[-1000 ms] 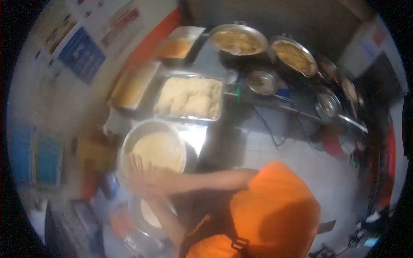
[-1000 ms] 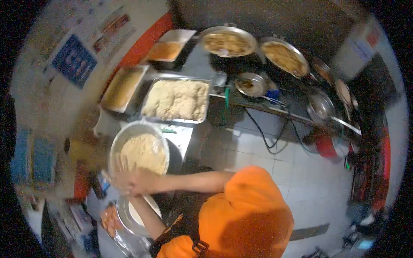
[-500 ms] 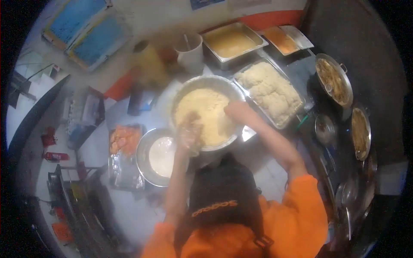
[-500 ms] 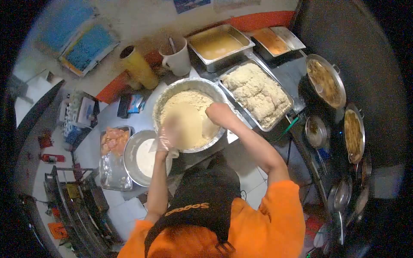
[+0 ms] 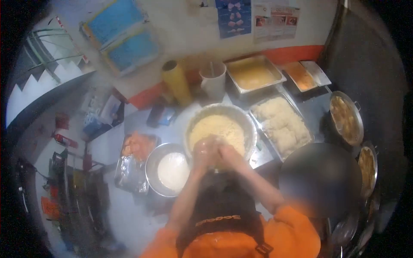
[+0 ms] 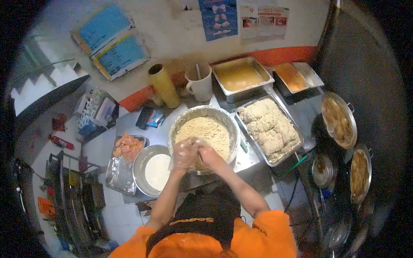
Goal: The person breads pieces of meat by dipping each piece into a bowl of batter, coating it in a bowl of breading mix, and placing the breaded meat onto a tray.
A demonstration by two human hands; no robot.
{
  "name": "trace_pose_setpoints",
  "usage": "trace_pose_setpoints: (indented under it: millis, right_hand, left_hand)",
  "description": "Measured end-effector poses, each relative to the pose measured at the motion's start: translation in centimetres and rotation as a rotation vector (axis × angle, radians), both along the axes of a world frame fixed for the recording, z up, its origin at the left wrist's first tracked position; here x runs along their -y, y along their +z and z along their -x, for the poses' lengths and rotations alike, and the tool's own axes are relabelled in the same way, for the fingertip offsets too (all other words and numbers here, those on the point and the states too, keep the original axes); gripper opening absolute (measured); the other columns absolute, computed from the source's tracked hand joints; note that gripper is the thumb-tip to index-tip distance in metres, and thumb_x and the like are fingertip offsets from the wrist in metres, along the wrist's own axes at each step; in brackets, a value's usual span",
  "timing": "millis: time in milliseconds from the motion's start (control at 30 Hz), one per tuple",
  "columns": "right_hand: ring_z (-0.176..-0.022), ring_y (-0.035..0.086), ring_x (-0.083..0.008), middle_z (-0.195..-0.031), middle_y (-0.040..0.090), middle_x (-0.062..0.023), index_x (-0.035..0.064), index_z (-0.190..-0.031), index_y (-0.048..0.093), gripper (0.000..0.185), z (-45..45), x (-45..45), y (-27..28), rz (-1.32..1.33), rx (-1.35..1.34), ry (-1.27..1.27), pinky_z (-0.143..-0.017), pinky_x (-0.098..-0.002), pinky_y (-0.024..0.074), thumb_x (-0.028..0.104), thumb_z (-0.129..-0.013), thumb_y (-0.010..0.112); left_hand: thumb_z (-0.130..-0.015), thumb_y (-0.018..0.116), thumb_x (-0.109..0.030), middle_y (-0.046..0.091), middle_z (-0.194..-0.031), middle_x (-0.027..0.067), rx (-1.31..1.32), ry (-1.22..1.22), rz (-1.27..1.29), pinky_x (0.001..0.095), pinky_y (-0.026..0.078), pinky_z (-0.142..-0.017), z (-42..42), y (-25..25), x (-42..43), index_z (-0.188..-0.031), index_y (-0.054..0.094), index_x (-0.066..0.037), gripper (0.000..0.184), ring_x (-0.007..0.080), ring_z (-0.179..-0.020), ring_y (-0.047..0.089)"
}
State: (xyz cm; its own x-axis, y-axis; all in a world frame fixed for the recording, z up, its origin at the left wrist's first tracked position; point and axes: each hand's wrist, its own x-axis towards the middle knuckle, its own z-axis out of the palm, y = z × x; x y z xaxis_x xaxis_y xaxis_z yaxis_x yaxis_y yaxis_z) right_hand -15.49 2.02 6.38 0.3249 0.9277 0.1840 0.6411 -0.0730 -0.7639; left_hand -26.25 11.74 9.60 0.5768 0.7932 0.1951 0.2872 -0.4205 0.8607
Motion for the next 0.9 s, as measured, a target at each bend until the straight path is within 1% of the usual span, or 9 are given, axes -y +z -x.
trace_pose_setpoints:
  millis: [100, 233, 300, 367, 433, 533, 633, 700, 900]
  right_hand:
    - [-0.088, 0.066, -0.0386, -0.101, 0.067, -0.0253, -0.0021, -0.104, 0.066, 0.025, 0.4, 0.2, 1.1, 0.118, -0.190, 0.010, -0.083, -0.0475, 0.0516, 0.012, -0.085, 0.062]
    - [-0.112, 0.062, -0.0356, -0.119, 0.064, -0.0238, -0.0018, -0.122, 0.057, 0.036, -0.6, -1.1, -2.8, -0.002, -0.413, -0.282, -0.091, -0.0414, 0.0489, 0.022, -0.096, 0.058]
    - [-0.115, 0.060, -0.0332, -0.126, 0.060, -0.0211, 0.0001, -0.132, 0.051, 0.043, -1.9, -1.3, -4.3, -0.036, -0.369, -0.106, -0.094, -0.0423, 0.0475, 0.030, -0.101, 0.051]
    - [-0.118, 0.058, -0.0308, -0.134, 0.056, -0.0184, 0.0020, -0.141, 0.045, 0.050, -2.1, -1.5, -4.1, -0.073, -0.322, 0.076, -0.097, -0.0431, 0.0462, 0.037, -0.105, 0.043]
    - [-0.129, 0.050, -0.0264, -0.147, 0.045, -0.0154, 0.0062, -0.155, 0.022, 0.062, -1.2, -1.7, -1.9, -0.252, -1.625, -0.013, -0.105, -0.0430, 0.0422, 0.045, -0.107, 0.030]
    - [-0.141, 0.035, -0.0233, -0.156, 0.033, -0.0145, 0.0084, -0.158, 0.001, 0.067, -0.9, -1.7, -1.8, -0.198, -1.416, 0.111, -0.115, -0.0383, 0.0314, 0.046, -0.107, 0.025]
    - [-0.140, 0.036, -0.0235, -0.154, 0.035, -0.0143, 0.0082, -0.156, 0.007, 0.065, -0.4, -1.3, -3.7, -0.107, -1.322, 0.092, -0.115, -0.0384, 0.0311, 0.044, -0.107, 0.028]
    - [-0.139, 0.038, -0.0237, -0.152, 0.038, -0.0140, 0.0079, -0.155, 0.013, 0.062, -0.3, -1.0, -3.9, -0.109, -1.145, 0.017, -0.115, -0.0384, 0.0308, 0.043, -0.106, 0.031]
    - [-0.134, 0.042, -0.0244, -0.147, 0.045, -0.0132, 0.0073, -0.150, 0.031, 0.055, 1.0, -1.1, -3.0, -0.095, -0.474, -0.172, -0.114, -0.0385, 0.0300, 0.037, -0.105, 0.041]
  left_hand:
    - [-0.087, 0.064, -0.003, 0.072, -0.092, 0.0105, -0.308, -0.166, -0.359, 0.0323, 0.054, -0.071, -0.1, 1.0, 1.3, -0.101, 0.072, -0.003, 0.016, 0.0162, -0.082, 0.067]
    - [-0.083, 0.070, -0.011, 0.069, -0.100, 0.0183, 0.092, -0.032, -0.364, 0.0392, 0.055, -0.080, 0.2, 2.6, 2.8, -0.110, 0.067, -0.002, 0.029, 0.0292, -0.089, 0.067]
    - [-0.082, 0.072, -0.016, 0.067, -0.103, 0.0203, 0.143, 0.009, -0.389, 0.0408, 0.054, -0.083, 0.6, 3.3, 3.6, -0.114, 0.065, -0.002, 0.035, 0.0331, -0.091, 0.067]
    - [-0.079, 0.075, -0.025, 0.064, -0.113, 0.0223, -0.108, 0.069, -0.510, 0.0437, 0.055, -0.082, 0.9, 1.6, 3.7, -0.117, 0.061, 0.001, 0.048, 0.0357, -0.096, 0.065]
    - [-0.079, 0.075, -0.028, 0.063, -0.114, 0.0226, -0.197, 0.112, -0.559, 0.0438, 0.055, -0.080, 0.7, 0.6, 3.5, -0.119, 0.060, 0.002, 0.052, 0.0355, -0.098, 0.065]
    - [-0.079, 0.075, -0.032, 0.063, -0.114, 0.0228, -0.250, 0.143, -0.705, 0.0450, 0.056, -0.078, 0.1, -4.1, 1.4, -0.123, 0.056, 0.003, 0.060, 0.0357, -0.100, 0.065]
    - [-0.083, 0.070, -0.035, 0.066, -0.106, 0.0244, -0.316, 0.236, -0.582, 0.0482, 0.055, -0.079, -0.9, -8.1, 2.4, -0.126, 0.053, 0.000, 0.058, 0.0391, -0.097, 0.066]
    - [-0.088, 0.061, -0.039, 0.068, -0.104, 0.0232, -0.418, 0.116, 0.050, 0.0486, 0.054, -0.083, -1.9, -3.4, 1.9, -0.123, 0.056, 0.000, 0.052, 0.0407, -0.094, 0.067]
    - [-0.095, 0.050, -0.038, 0.069, -0.104, 0.0206, -0.329, 0.021, -0.033, 0.0474, 0.051, -0.088, 0.5, 1.1, 2.3, -0.120, 0.058, -0.006, 0.042, 0.0404, -0.097, 0.067]
